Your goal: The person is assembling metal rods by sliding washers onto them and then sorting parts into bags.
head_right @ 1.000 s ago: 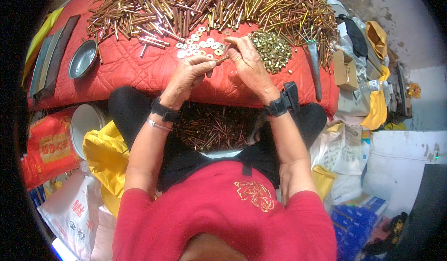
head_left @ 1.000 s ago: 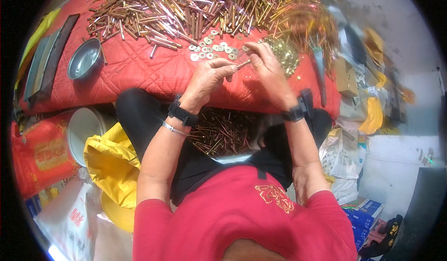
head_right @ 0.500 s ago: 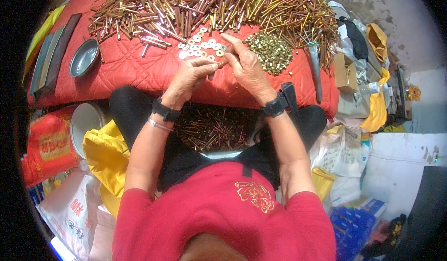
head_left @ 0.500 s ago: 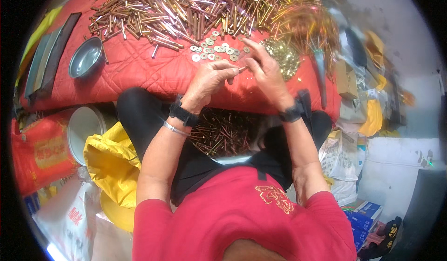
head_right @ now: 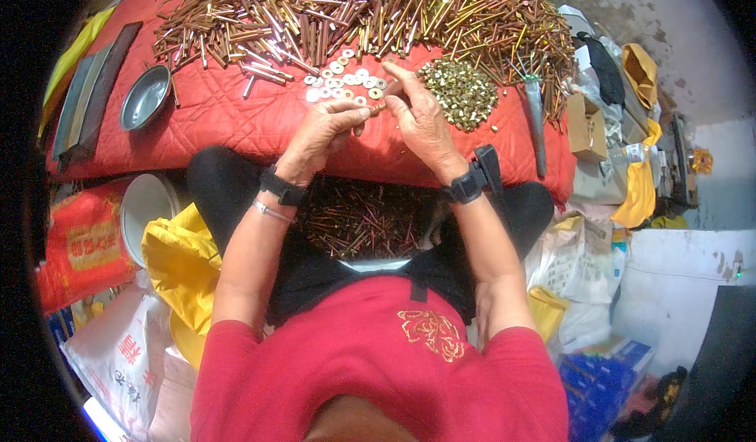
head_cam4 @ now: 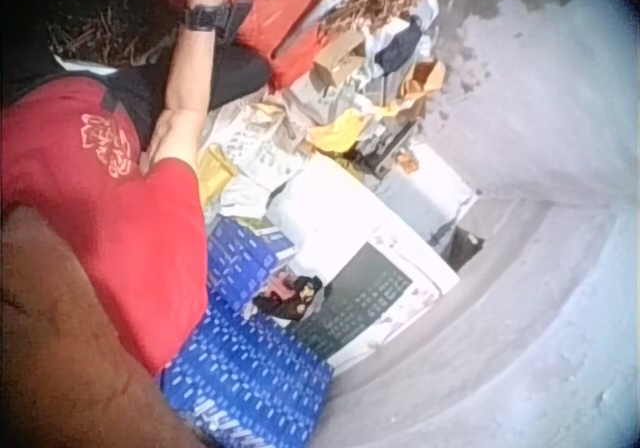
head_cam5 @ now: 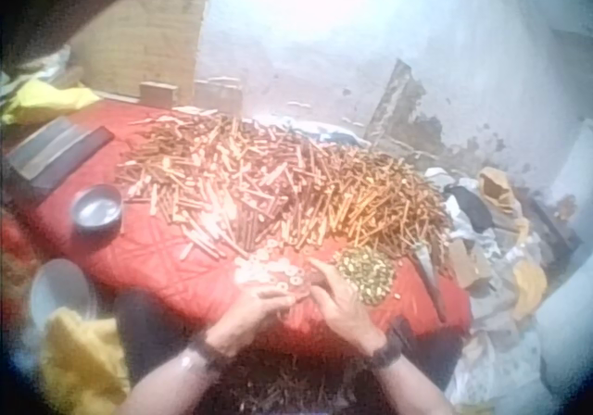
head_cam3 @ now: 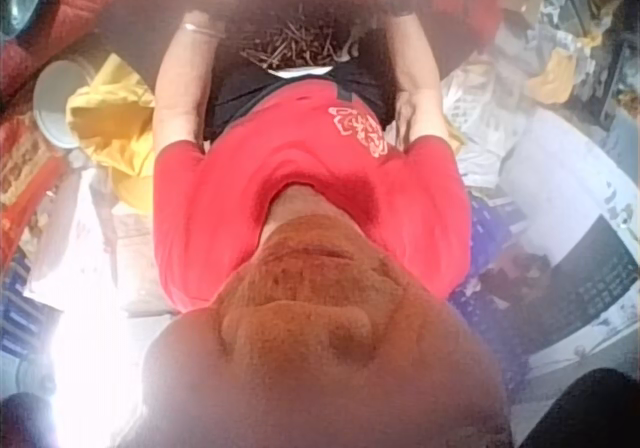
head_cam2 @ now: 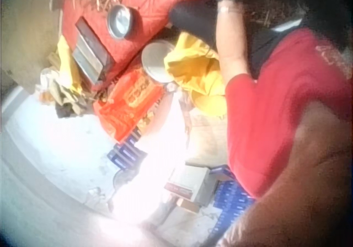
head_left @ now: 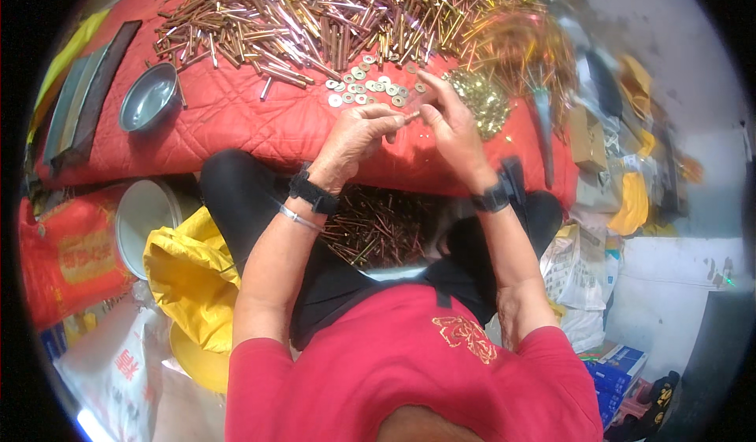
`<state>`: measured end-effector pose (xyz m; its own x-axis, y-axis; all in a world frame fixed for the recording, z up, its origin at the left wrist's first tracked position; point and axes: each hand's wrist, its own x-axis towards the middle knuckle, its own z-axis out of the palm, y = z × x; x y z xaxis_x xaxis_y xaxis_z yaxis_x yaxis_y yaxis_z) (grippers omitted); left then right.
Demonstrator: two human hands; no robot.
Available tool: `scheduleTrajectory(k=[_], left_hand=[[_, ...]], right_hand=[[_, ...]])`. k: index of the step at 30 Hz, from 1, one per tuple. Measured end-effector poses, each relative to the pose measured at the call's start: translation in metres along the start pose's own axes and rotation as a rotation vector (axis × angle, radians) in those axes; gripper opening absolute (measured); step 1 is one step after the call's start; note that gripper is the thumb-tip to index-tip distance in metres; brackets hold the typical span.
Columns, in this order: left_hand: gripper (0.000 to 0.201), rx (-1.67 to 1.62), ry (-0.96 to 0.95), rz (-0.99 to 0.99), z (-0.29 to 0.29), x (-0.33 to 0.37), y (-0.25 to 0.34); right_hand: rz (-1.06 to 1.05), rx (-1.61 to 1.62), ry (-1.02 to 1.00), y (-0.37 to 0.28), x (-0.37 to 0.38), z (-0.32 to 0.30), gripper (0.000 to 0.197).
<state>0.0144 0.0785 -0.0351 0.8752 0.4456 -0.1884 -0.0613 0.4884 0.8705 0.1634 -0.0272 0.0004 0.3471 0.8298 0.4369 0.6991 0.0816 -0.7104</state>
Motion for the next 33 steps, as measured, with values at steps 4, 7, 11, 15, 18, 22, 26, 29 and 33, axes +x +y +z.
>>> scheduleTrajectory(k=[4, 7, 11, 15, 18, 22, 26, 29, 33], left_hand=[[0.012, 0.006, -0.023, -0.027, -0.003, 0.002, -0.005], [0.01, -0.008, -0.022, -0.041, -0.002, 0.002, -0.003], [0.009, -0.003, -0.012, -0.044, 0.0, 0.002, -0.008], [0.01, -0.024, -0.027, -0.049, -0.001, 0.004, -0.005], [0.011, -0.022, -0.017, -0.054, -0.002, 0.003, -0.009], [0.011, -0.011, -0.016, -0.088, 0.003, -0.001, -0.002], [0.012, -0.02, -0.012, -0.092, 0.002, 0.001, -0.004], [0.012, -0.031, -0.035, -0.103, -0.003, 0.003, -0.005], [0.012, -0.033, -0.015, -0.124, 0.002, -0.001, -0.003]], right_hand=[[0.215, -0.002, -0.038, -0.009, -0.001, -0.004, 0.039], [0.146, 0.001, -0.064, -0.013, -0.004, -0.004, 0.038], [0.25, -0.005, -0.05, -0.008, -0.003, -0.005, 0.034], [0.01, -0.017, 0.043, -0.001, -0.005, 0.001, 0.029], [0.144, -0.028, 0.015, -0.004, -0.004, 0.0, 0.028], [0.022, -0.022, -0.006, 0.002, -0.006, 0.001, 0.033], [0.041, -0.061, 0.015, 0.006, -0.007, -0.001, 0.038], [0.038, -0.013, -0.027, 0.001, -0.009, 0.0, 0.037], [0.12, -0.057, -0.133, -0.002, -0.009, 0.003, 0.033]])
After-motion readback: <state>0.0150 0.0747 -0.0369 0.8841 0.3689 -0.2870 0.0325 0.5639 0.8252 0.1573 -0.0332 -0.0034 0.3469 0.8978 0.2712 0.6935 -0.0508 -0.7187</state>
